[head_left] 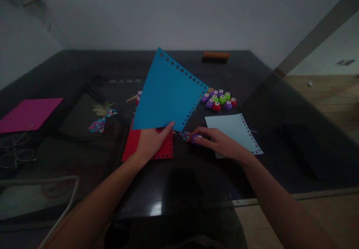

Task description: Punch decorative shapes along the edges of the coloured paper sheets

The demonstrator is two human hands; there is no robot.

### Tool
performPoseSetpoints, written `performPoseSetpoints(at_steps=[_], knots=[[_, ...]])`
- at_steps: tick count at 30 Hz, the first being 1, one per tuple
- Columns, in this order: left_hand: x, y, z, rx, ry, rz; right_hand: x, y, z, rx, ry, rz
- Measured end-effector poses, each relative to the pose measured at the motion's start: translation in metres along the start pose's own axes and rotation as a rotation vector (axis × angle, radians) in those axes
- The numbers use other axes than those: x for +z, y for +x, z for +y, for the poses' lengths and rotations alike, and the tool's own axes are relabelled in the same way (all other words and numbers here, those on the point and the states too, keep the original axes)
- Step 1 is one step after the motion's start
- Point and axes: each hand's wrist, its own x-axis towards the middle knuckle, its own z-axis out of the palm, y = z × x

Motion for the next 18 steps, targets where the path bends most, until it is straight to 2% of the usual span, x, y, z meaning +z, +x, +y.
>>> performPoseSetpoints(at_steps=[4, 12, 18], knots=[[-0.0003, 0.0003, 0.0006, 0.006, 0.019, 0.009, 0.0000, -0.0004, -0.0003, -0.009, 0.021, 0.010], [-0.0005, 0.0005, 0.0016, -0.009, -0.038, -0.049, 0.0027, -0.0001, -0.0015, -0.019, 0.017, -0.028], [-0.0006, 0.0008, 0.0018, 0.020, -0.018, 0.005, -0.0003, -0.0010, 0.0002, -0.026, 0.007, -0.013]])
